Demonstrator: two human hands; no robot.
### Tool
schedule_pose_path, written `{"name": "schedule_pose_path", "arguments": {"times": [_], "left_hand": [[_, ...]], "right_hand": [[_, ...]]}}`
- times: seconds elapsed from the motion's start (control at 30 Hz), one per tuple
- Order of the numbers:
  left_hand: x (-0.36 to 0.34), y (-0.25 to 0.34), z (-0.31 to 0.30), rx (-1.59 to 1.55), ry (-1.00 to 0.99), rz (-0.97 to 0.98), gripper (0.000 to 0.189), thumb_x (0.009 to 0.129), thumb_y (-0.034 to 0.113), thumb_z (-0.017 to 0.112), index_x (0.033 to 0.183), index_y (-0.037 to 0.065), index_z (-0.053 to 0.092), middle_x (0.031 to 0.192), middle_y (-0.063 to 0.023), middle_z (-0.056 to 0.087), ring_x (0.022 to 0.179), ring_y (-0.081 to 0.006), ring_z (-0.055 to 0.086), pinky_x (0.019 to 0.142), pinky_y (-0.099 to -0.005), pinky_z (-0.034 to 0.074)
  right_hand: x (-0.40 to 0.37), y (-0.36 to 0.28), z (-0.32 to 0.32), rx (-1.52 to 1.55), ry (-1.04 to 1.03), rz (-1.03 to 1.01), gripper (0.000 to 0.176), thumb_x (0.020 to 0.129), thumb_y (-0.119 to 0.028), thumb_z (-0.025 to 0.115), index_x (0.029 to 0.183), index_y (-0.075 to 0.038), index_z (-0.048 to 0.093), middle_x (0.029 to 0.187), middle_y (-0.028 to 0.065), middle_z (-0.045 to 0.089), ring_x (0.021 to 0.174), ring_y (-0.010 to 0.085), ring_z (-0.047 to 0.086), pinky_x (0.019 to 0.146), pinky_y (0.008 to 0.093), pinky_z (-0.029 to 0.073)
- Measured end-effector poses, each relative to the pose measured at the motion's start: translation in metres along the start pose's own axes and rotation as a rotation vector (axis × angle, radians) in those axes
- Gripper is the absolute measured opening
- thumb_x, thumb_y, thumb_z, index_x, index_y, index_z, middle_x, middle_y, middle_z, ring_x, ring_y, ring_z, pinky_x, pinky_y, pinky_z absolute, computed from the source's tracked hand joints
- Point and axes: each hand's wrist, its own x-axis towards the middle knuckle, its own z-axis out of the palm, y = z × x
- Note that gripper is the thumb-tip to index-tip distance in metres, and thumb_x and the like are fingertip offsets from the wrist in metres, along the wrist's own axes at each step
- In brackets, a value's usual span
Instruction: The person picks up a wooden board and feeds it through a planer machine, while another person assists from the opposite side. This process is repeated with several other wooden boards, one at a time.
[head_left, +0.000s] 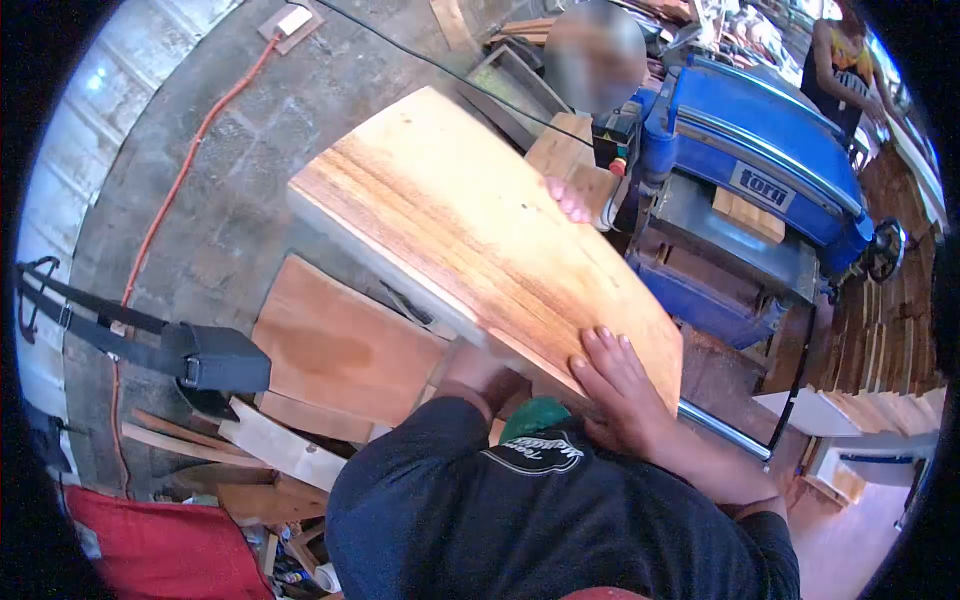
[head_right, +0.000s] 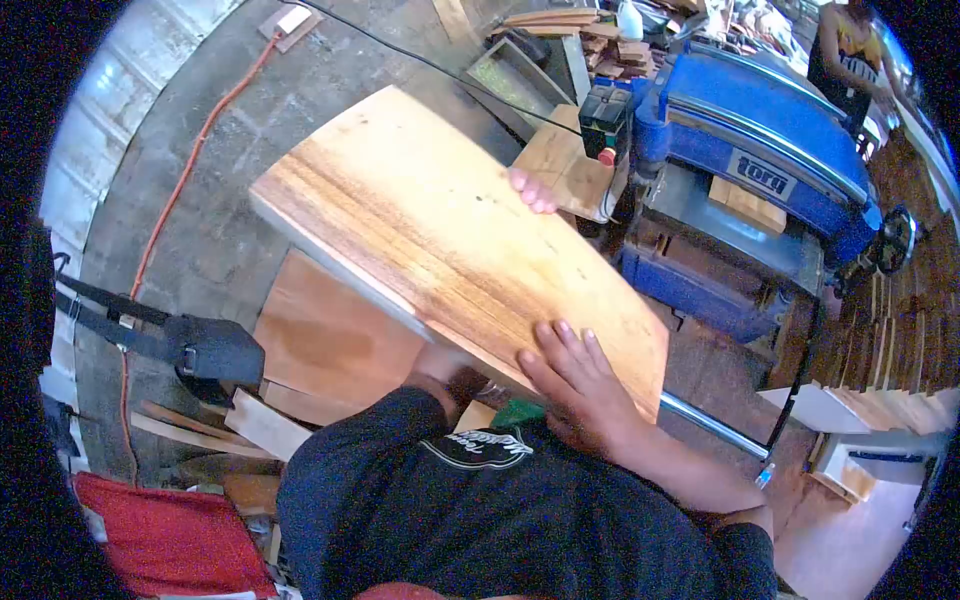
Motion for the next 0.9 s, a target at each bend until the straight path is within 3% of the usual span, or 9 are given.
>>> {"name": "schedule_pose_path", "arguments": {"times": [0.1, 0.17, 0.37, 0.53, 0.73, 0.77, 0.83, 0.87, 0.9], "left_hand": [[0.031, -0.031, 0.023, -0.029, -0.01, -0.068, 0.056, 0.082, 0.054, 0.062, 0.11, 0.006, 0.049, 0.09, -0.0076, 0.054, 0.085, -0.0246, 0.051, 0.081, -0.0382, 0.042], [0.048, -0.052, 0.031, -0.051, -0.018, -0.105, 0.057, 0.082, 0.054, 0.062, 0.11, 0.006, 0.049, 0.09, -0.0076, 0.054, 0.085, -0.0246, 0.051, 0.081, -0.0382, 0.042], [0.076, -0.105, 0.045, -0.112, -0.013, -0.172, 0.058, 0.081, 0.054, 0.063, 0.11, 0.006, 0.049, 0.091, -0.0075, 0.054, 0.085, -0.0244, 0.051, 0.081, -0.0382, 0.042], [0.068, -0.138, 0.039, -0.153, 0.072, -0.209, 0.059, 0.08, 0.055, 0.064, 0.11, 0.006, 0.05, 0.092, -0.0074, 0.054, 0.085, -0.0242, 0.051, 0.081, -0.0383, 0.042], [0.001, -0.168, -0.019, -0.195, 0.333, -0.26, 0.06, 0.079, 0.055, 0.065, 0.11, 0.006, 0.05, 0.092, -0.0073, 0.054, 0.085, -0.024, 0.051, 0.081, -0.0383, 0.042], [-0.016, -0.178, -0.042, -0.219, 0.31, -0.218, 0.056, 0.083, 0.054, 0.06, 0.111, 0.006, 0.052, 0.095, -0.0093, 0.058, 0.085, -0.0257, 0.055, 0.079, -0.0409, 0.046], [-0.042, -0.18, -0.112, -0.331, 0.212, -0.331, 0.054, 0.091, 0.054, 0.05, 0.116, 0.006, 0.051, 0.095, -0.0114, 0.06, 0.085, -0.029, 0.06, 0.078, -0.0418, 0.05], [0.013, -0.167, 0.016, 0.304, 0.974, -0.299, 0.061, 0.095, 0.06, 0.035, 0.121, 0.007, 0.05, 0.097, -0.0135, 0.061, 0.088, -0.0324, 0.063, 0.083, -0.0426, 0.053], [0.007, -0.169, -0.003, 0.283, 0.895, -0.325, 0.075, 0.093, 0.068, 0.027, 0.133, 0.007, 0.043, 0.114, -0.0167, 0.06, 0.104, -0.033, 0.061, 0.094, -0.0441, 0.049]], "right_hand": [[0.005, -0.015, -0.009, -0.14, 0.043, -0.03, 0.078, 0.073, -0.009, 0.065, 0.144, -0.01, 0.034, 0.151, 0.018, 0.03, 0.139, 0.0381, 0.028, 0.11, 0.0581, 0.022], [0.013, -0.021, -0.016, -0.328, 0.114, -0.12, 0.084, 0.071, -0.021, 0.074, 0.143, -0.002, 0.034, 0.15, 0.0219, 0.028, 0.142, 0.0386, 0.023, 0.113, 0.0549, 0.019], [0.07, -0.044, -0.069, -0.308, 0.225, -0.145, 0.092, 0.073, -0.038, 0.074, 0.144, -0.001, 0.03, 0.152, 0.0201, 0.027, 0.143, 0.0374, 0.02, 0.113, 0.0548, 0.018], [0.076, -0.026, -0.07, -0.345, 0.313, -0.123, 0.093, 0.075, -0.045, 0.073, 0.145, -0.002, 0.029, 0.151, 0.021, 0.026, 0.142, 0.0373, 0.022, 0.112, 0.0568, 0.021], [0.008, 0.017, -0.075, -0.041, 0.322, 0.113, 0.099, 0.075, -0.038, 0.076, 0.148, -0.003, 0.021, 0.153, 0.0218, 0.023, 0.143, 0.0365, 0.018, 0.115, 0.0455, 0.019], [-0.007, 0.028, -0.074, 0.028, 0.348, 0.126, 0.1, 0.074, -0.037, 0.077, 0.149, -0.003, 0.019, 0.152, 0.0226, 0.024, 0.143, 0.0362, 0.019, 0.115, 0.0425, 0.02], [-0.042, 0.041, -0.076, 0.2, 0.379, 0.276, 0.102, 0.071, -0.03, 0.08, 0.147, -0.001, 0.02, 0.149, 0.0236, 0.029, 0.14, 0.032, 0.028, 0.114, 0.0392, 0.025], [-0.063, 0.039, -0.076, 0.311, 0.389, 0.397, 0.101, 0.07, -0.029, 0.081, 0.147, 0.0, 0.021, 0.147, 0.0236, 0.032, 0.138, 0.0308, 0.033, 0.113, 0.0393, 0.027], [-0.086, 0.046, -0.072, 0.342, 0.407, 0.493, 0.097, 0.071, -0.026, 0.08, 0.145, 0.0, 0.024, 0.141, 0.0223, 0.042, 0.131, 0.0288, 0.042, 0.11, 0.0386, 0.032]]}}
